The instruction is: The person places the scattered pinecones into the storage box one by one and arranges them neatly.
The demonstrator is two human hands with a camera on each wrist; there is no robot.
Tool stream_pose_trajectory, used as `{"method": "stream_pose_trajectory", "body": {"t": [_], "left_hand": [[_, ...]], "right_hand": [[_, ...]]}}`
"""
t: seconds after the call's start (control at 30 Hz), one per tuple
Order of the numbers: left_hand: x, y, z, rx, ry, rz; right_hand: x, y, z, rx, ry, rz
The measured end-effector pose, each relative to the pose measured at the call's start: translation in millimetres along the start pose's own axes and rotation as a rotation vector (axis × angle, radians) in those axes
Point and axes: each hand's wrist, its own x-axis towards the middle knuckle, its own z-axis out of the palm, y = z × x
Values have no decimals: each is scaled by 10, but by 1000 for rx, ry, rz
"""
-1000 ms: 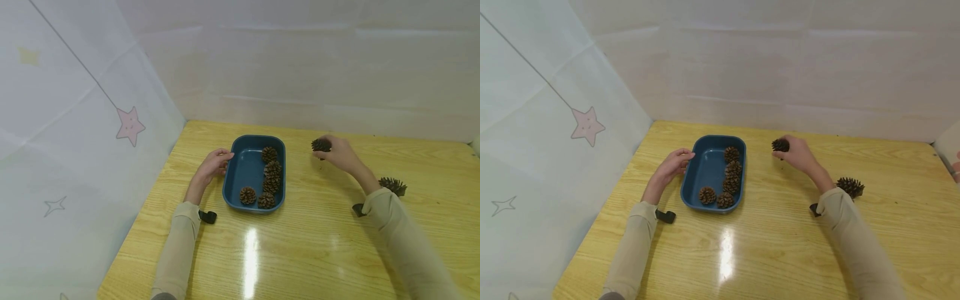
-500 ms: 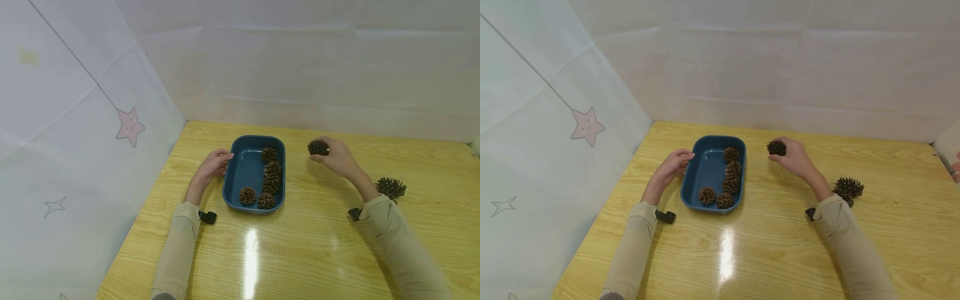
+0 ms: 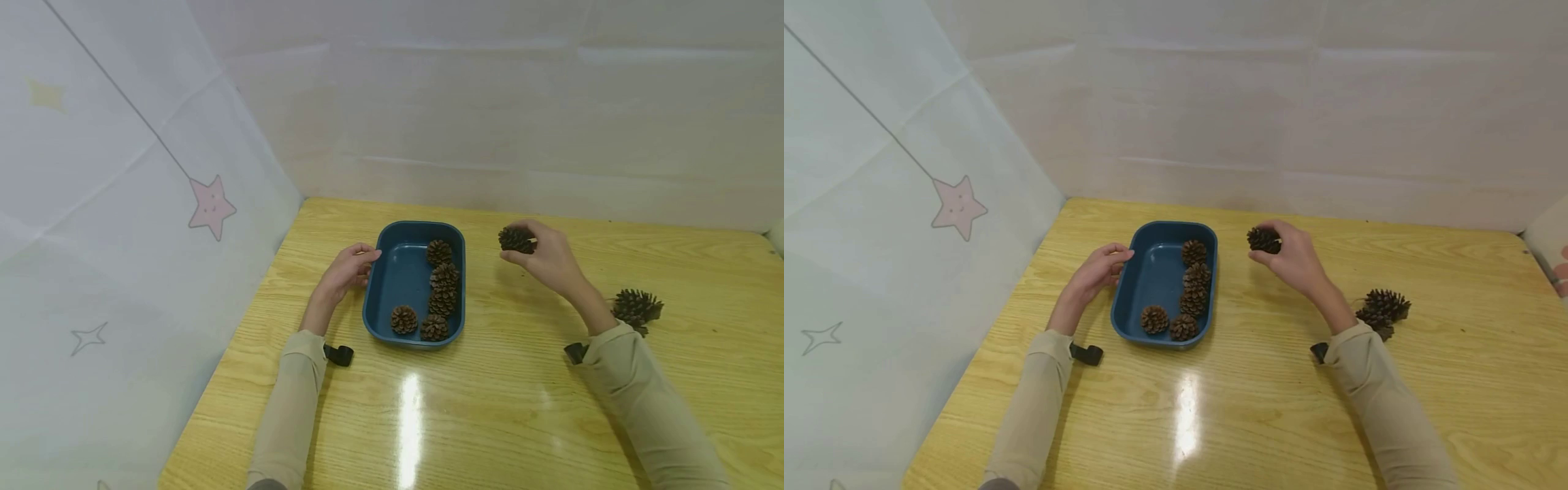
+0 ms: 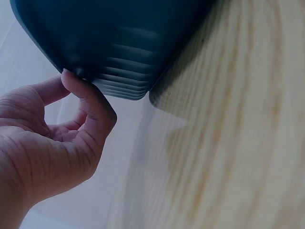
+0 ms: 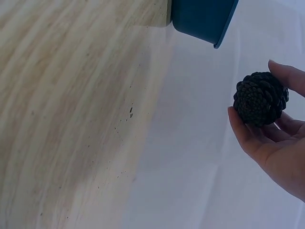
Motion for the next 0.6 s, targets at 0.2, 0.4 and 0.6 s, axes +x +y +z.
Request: {"method": "stream_pose_trajectory", "body": {"t": [0.2, 0.4, 0.6], "left_hand": [[-2, 2, -5, -13, -10, 0], [-10, 10, -4, -11, -23, 6], [-10, 14, -5, -17, -22, -1]], "right_hand": [[6, -46, 4, 9, -11, -16], [20, -84, 10, 3, -15, -40], [23, -139, 28, 9, -10, -53]]}}
